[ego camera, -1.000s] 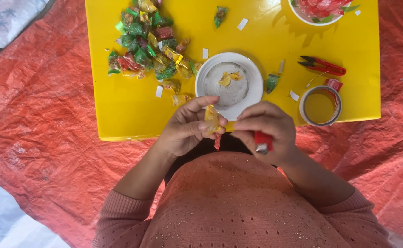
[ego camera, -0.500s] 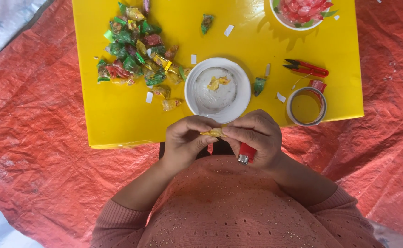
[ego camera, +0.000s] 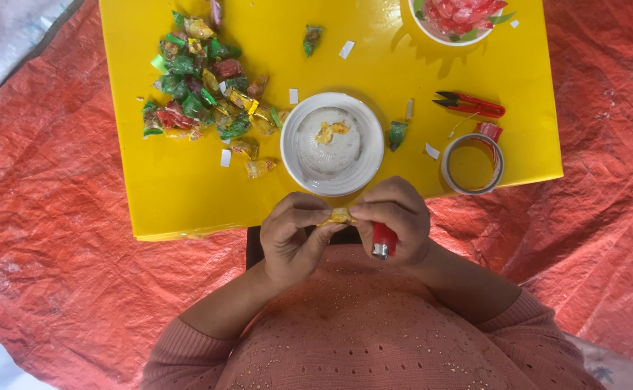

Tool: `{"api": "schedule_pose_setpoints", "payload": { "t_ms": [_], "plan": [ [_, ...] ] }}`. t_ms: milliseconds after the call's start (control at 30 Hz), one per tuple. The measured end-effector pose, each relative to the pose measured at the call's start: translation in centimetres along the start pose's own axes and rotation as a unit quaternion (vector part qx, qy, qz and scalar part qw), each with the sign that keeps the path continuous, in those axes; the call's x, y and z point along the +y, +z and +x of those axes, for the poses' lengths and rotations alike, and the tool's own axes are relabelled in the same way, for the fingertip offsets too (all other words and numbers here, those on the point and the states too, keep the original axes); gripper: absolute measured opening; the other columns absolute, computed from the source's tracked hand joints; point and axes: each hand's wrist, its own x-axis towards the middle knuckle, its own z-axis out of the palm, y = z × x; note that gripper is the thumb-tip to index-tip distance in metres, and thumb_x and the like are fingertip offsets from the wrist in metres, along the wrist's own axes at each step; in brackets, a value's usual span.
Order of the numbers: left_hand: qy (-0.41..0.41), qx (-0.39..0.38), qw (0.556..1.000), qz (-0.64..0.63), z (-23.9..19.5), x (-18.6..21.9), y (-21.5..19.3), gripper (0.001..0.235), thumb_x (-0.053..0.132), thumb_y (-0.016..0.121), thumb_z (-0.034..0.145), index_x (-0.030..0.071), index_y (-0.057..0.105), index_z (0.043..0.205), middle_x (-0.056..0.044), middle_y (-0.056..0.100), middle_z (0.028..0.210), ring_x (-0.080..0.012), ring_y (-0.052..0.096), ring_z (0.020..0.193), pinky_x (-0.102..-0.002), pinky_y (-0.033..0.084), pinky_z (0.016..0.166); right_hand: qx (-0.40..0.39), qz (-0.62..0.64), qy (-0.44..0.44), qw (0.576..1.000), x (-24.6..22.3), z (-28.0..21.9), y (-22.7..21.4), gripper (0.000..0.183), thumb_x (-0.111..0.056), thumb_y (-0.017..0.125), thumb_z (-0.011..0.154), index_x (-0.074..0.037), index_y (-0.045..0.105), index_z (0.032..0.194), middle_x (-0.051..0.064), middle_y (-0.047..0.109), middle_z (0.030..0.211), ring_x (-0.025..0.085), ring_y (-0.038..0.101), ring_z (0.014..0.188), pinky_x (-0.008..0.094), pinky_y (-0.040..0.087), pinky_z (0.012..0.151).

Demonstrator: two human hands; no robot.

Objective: The person repeatedly picks up small wrapped items from a pile on a yellow table, uses a red lighter to ignite them, and places the lit items into a white bowl. The person handles the items one at a time and continues the process throughout the clip.

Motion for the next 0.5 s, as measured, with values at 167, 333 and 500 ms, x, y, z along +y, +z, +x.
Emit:
{"api": "schedule_pose_setpoints", "payload": {
  "t_ms": [167, 333, 500],
  "plan": [
    [0.066, -0.023, 0.996, 0.054, 0.7, 0.4, -0.4, 0.008, 0.003, 0.081, 0.086, -0.003, 0.076, 0.090, -0.018, 0.072, 0.083, -0.0255, 0.070, 0.069, -0.034, 0.059, 0.061, -0.028, 0.110, 0.102, 0.988, -1.1, 0.9, -0.2, 0.007, -0.008, 0.069, 0.096, -0.002, 0.071, 0.094, 0.011, 0.067, 0.085, 0.019, 0.062, 0.065, 0.031, 0.058, 0.061],
    [0.142, -0.040, 0.985, 0.094, 1.6, 0.7, -0.5, 0.005, -0.001, 0.077, 0.087, -0.004, 0.076, 0.091, -0.023, 0.075, 0.086, -0.0330, 0.073, 0.071, -0.041, 0.062, 0.060, -0.033, 0.215, 0.199, 0.956, -1.1, 0.4, 0.1, 0.015, -0.012, 0.070, 0.096, 0.002, 0.073, 0.099, 0.014, 0.072, 0.089, 0.016, 0.065, 0.069, 0.031, 0.059, 0.064],
    [0.177, -0.048, 0.976, 0.116, 1.3, 0.2, -0.7, 0.004, 0.001, 0.077, 0.087, -0.002, 0.076, 0.089, -0.022, 0.076, 0.085, -0.0332, 0.075, 0.069, -0.040, 0.063, 0.059, -0.023, 0.248, 0.215, 0.944, -1.2, 0.3, 0.3, 0.015, -0.007, 0.072, 0.095, 0.005, 0.074, 0.104, 0.015, 0.071, 0.087, 0.015, 0.064, 0.068, 0.029, 0.056, 0.062]
  ]
}}
